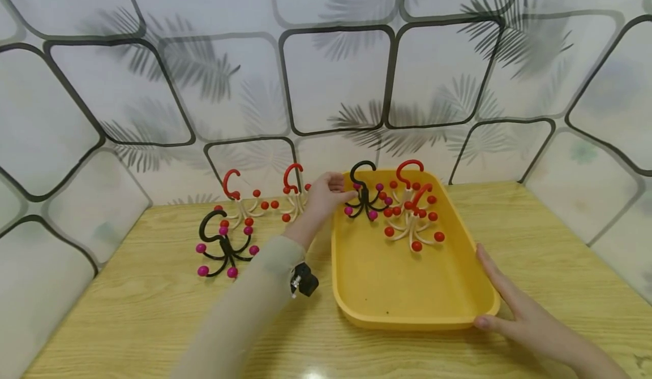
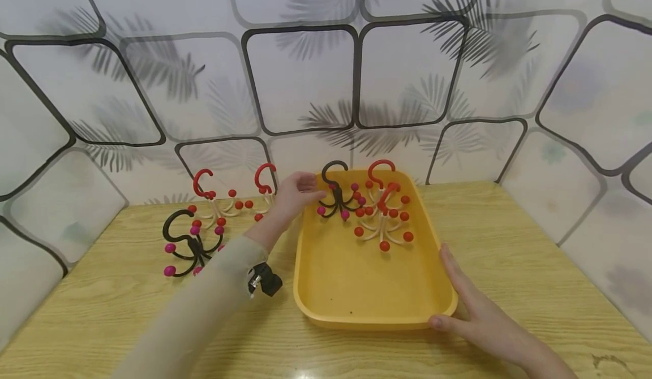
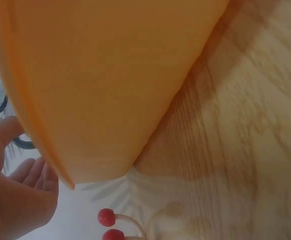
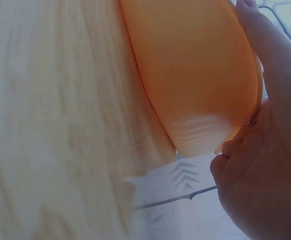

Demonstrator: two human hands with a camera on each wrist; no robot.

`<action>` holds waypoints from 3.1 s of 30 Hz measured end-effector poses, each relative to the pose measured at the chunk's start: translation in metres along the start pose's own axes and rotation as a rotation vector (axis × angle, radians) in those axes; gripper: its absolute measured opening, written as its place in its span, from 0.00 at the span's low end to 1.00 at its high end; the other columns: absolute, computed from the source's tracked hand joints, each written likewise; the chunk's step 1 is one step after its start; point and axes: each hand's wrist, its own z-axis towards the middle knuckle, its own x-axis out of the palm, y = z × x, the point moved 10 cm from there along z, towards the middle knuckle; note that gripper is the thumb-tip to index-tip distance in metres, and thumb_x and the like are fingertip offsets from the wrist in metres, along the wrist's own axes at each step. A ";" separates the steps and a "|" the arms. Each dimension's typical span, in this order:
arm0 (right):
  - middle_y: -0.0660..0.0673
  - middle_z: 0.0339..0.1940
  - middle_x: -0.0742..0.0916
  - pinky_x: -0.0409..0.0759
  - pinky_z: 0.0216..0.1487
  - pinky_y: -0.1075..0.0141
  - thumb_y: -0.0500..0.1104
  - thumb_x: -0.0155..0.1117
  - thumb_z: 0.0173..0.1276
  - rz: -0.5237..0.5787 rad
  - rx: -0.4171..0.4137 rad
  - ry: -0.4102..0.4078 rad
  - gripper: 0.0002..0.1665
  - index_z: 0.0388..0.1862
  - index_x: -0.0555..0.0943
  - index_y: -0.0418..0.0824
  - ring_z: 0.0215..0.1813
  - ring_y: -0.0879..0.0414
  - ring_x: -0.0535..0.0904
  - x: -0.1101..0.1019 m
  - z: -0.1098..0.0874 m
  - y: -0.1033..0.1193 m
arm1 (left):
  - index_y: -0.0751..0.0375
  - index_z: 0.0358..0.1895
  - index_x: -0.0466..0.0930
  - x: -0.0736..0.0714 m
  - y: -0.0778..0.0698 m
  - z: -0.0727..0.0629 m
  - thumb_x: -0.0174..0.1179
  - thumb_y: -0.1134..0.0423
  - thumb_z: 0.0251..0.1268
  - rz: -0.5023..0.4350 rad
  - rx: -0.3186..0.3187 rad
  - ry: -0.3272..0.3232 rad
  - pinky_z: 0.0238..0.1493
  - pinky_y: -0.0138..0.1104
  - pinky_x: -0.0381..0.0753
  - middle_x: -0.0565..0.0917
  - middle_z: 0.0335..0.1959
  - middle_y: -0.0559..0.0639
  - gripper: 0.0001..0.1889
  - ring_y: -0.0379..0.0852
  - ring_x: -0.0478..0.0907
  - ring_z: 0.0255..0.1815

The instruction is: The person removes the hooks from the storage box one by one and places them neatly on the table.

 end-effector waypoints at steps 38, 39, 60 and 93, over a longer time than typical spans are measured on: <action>0.44 0.78 0.40 0.40 0.59 0.86 0.33 0.68 0.59 0.019 -0.017 -0.015 0.62 0.79 0.36 0.49 0.71 0.75 0.38 -0.003 0.000 -0.001 | 0.57 0.39 0.81 0.037 -0.013 0.013 0.65 0.60 0.63 0.452 0.144 0.008 0.32 0.34 0.77 0.83 0.33 0.48 0.06 0.44 0.78 0.32; 0.43 0.78 0.40 0.41 0.58 0.86 0.33 0.68 0.59 0.016 -0.014 -0.016 0.62 0.79 0.36 0.49 0.71 0.76 0.38 -0.003 0.000 -0.001 | 0.58 0.39 0.82 0.037 -0.013 0.013 0.65 0.62 0.62 0.446 0.149 0.001 0.33 0.34 0.78 0.83 0.33 0.49 0.06 0.45 0.79 0.33; 0.44 0.78 0.42 0.43 0.58 0.89 0.33 0.69 0.58 -0.009 -0.018 -0.018 0.62 0.79 0.37 0.48 0.70 0.78 0.39 -0.003 0.000 0.002 | 0.63 0.41 0.86 -0.003 -0.045 -0.004 0.68 0.64 0.59 -0.001 0.211 -0.104 0.41 0.35 0.80 0.86 0.32 0.51 0.08 0.45 0.82 0.35; 0.49 0.78 0.40 0.41 0.57 0.89 0.34 0.67 0.61 0.003 0.022 0.005 0.62 0.78 0.34 0.51 0.69 0.78 0.38 -0.003 0.001 -0.006 | 0.62 0.42 0.86 -0.122 0.000 -0.103 0.67 0.64 0.59 0.215 0.074 -0.117 0.41 0.35 0.80 0.87 0.37 0.52 0.09 0.45 0.84 0.39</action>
